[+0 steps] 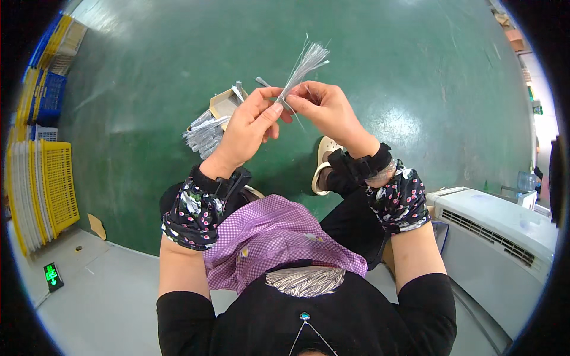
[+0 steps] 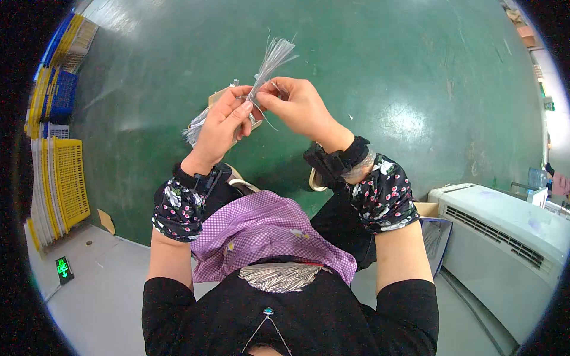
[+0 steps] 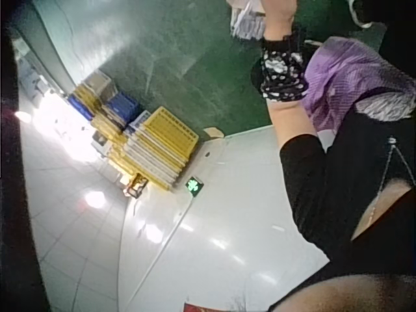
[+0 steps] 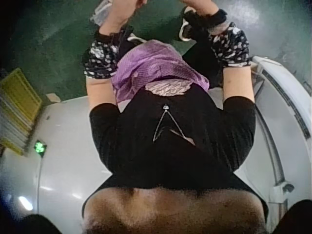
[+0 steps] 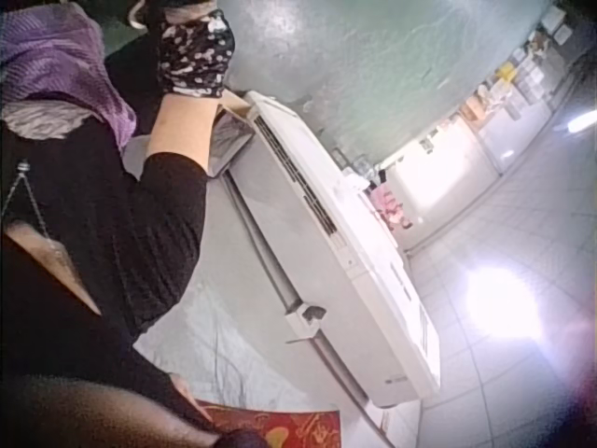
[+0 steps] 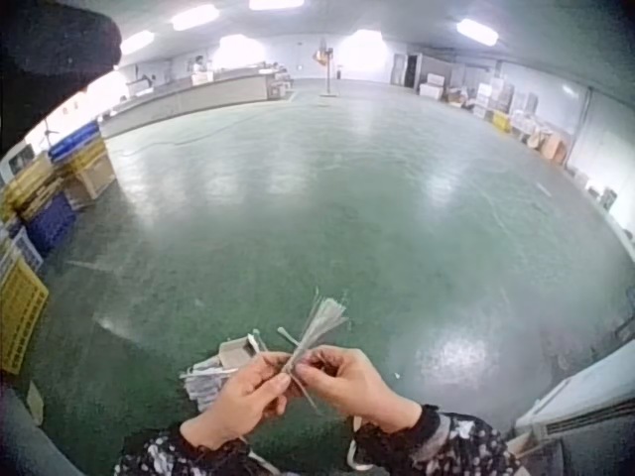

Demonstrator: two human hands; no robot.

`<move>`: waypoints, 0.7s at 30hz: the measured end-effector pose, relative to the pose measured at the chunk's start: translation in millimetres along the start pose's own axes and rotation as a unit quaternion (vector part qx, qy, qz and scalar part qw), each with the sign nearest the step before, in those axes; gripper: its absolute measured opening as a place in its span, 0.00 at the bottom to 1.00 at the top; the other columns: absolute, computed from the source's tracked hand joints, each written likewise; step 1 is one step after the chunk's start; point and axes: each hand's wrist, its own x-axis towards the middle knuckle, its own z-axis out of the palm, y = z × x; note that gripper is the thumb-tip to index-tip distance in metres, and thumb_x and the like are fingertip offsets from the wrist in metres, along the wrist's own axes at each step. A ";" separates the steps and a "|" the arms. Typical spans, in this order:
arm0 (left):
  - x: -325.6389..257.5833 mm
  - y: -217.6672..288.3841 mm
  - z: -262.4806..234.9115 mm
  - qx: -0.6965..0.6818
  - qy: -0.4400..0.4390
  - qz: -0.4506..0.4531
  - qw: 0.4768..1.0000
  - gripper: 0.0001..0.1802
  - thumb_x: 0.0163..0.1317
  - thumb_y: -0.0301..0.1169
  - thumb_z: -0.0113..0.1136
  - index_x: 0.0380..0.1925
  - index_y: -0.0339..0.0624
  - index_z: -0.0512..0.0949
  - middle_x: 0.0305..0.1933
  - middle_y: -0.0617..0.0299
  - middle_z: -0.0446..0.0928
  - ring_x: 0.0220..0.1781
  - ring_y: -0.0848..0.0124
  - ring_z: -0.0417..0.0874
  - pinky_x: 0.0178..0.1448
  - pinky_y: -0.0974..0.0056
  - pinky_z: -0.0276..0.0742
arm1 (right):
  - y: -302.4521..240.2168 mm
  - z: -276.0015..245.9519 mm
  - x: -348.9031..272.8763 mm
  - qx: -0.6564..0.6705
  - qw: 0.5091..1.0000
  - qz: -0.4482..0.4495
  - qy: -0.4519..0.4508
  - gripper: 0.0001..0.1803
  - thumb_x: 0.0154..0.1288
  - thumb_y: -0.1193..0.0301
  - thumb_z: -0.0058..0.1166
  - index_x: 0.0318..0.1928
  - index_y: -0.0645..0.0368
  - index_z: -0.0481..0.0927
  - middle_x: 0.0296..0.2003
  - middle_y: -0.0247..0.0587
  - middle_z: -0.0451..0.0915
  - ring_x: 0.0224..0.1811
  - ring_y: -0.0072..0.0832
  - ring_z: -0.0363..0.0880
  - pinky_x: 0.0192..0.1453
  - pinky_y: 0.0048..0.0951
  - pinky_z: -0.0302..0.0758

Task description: The recorder is sorting and organizing thin metal or plastic wires from a bundle while sitting on a factory floor.

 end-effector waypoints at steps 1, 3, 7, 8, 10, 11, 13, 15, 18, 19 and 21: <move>0.1 0.1 -0.3 -0.011 0.000 -0.018 1.000 0.16 0.66 0.33 0.44 0.50 0.38 0.66 0.33 0.64 0.76 0.25 0.81 0.71 0.28 0.77 0.65 | -1.6 -1.4 -0.7 -0.021 1.000 0.002 0.000 0.11 0.57 0.69 0.53 0.32 0.67 0.77 0.25 0.33 0.77 0.28 0.14 0.70 0.33 0.19 0.68; -0.1 -2.2 -1.0 -0.030 0.000 -0.024 0.999 0.16 0.66 0.34 0.42 0.50 0.39 0.65 0.34 0.64 0.76 0.26 0.80 0.72 0.29 0.77 0.66 | -2.4 -2.2 -1.0 -0.041 0.999 0.004 -0.001 0.11 0.58 0.69 0.52 0.33 0.67 0.77 0.25 0.33 0.77 0.29 0.14 0.70 0.34 0.19 0.69; -0.1 -2.8 -2.8 -0.133 -0.009 -0.051 0.990 0.16 0.67 0.33 0.40 0.52 0.40 0.64 0.32 0.66 0.74 0.29 0.78 0.73 0.31 0.75 0.67 | -2.6 -4.0 0.8 -0.031 1.000 0.000 -0.002 0.11 0.58 0.69 0.53 0.33 0.66 0.77 0.27 0.32 0.76 0.31 0.15 0.71 0.36 0.19 0.68; 0.2 -2.5 -1.9 -0.133 -0.010 -0.051 0.990 0.16 0.67 0.33 0.40 0.52 0.40 0.64 0.32 0.66 0.74 0.29 0.78 0.73 0.31 0.75 0.67 | -3.2 -5.3 0.6 -0.020 1.000 0.013 -0.004 0.10 0.59 0.69 0.53 0.34 0.65 0.77 0.28 0.30 0.76 0.33 0.16 0.71 0.39 0.19 0.68; 0.7 -1.2 0.4 -0.180 -0.009 -0.057 0.982 0.18 0.67 0.33 0.39 0.55 0.40 0.61 0.25 0.68 0.66 0.27 0.77 0.70 0.29 0.75 0.66 | -2.8 -6.1 1.9 -0.008 1.000 0.014 0.004 0.10 0.58 0.68 0.54 0.33 0.63 0.77 0.27 0.29 0.76 0.30 0.14 0.70 0.35 0.17 0.66; 0.0 -1.1 -0.7 -0.180 -0.009 -0.057 0.982 0.18 0.67 0.33 0.39 0.55 0.40 0.61 0.25 0.68 0.66 0.27 0.77 0.70 0.29 0.75 0.66 | -3.6 -5.1 2.5 0.006 1.000 0.016 0.011 0.10 0.58 0.67 0.54 0.32 0.61 0.77 0.25 0.28 0.75 0.28 0.12 0.68 0.32 0.15 0.64; -1.6 -0.8 -3.6 -0.207 -0.042 -0.046 0.976 0.17 0.66 0.34 0.42 0.53 0.39 0.62 0.23 0.70 0.63 0.27 0.78 0.70 0.30 0.74 0.65 | -10.1 -5.0 1.7 0.015 0.999 0.041 0.013 0.09 0.58 0.66 0.55 0.31 0.59 0.76 0.25 0.28 0.75 0.25 0.11 0.65 0.28 0.14 0.60; -2.2 1.2 -2.1 -0.187 -0.036 -0.050 0.980 0.18 0.66 0.34 0.43 0.53 0.39 0.62 0.22 0.71 0.62 0.25 0.78 0.69 0.29 0.74 0.64 | -12.6 -5.5 1.0 0.024 0.997 0.066 0.018 0.09 0.58 0.65 0.55 0.30 0.58 0.76 0.24 0.27 0.74 0.22 0.09 0.62 0.25 0.13 0.57; -2.0 -0.4 -2.7 -0.158 -0.027 -0.058 0.985 0.17 0.66 0.36 0.44 0.51 0.39 0.64 0.21 0.72 0.61 0.23 0.79 0.68 0.27 0.75 0.62 | -9.6 -5.5 2.2 0.041 0.997 0.054 0.022 0.09 0.57 0.65 0.56 0.29 0.56 0.75 0.23 0.26 0.74 0.19 0.08 0.57 0.21 0.13 0.51; -2.1 -1.0 -3.2 -0.151 -0.026 -0.063 0.986 0.17 0.66 0.37 0.44 0.50 0.38 0.65 0.20 0.73 0.60 0.22 0.80 0.68 0.26 0.75 0.62 | -9.0 -5.7 2.6 0.042 0.998 0.046 0.028 0.08 0.57 0.65 0.56 0.29 0.56 0.75 0.23 0.26 0.74 0.19 0.08 0.57 0.21 0.13 0.52; -2.0 -0.2 -2.6 -0.124 -0.030 -0.074 0.989 0.16 0.66 0.37 0.44 0.48 0.38 0.66 0.19 0.73 0.60 0.21 0.80 0.67 0.26 0.75 0.61 | -5.5 -7.2 3.6 0.042 0.998 0.038 0.035 0.08 0.57 0.65 0.55 0.29 0.57 0.75 0.23 0.26 0.74 0.19 0.08 0.57 0.21 0.13 0.52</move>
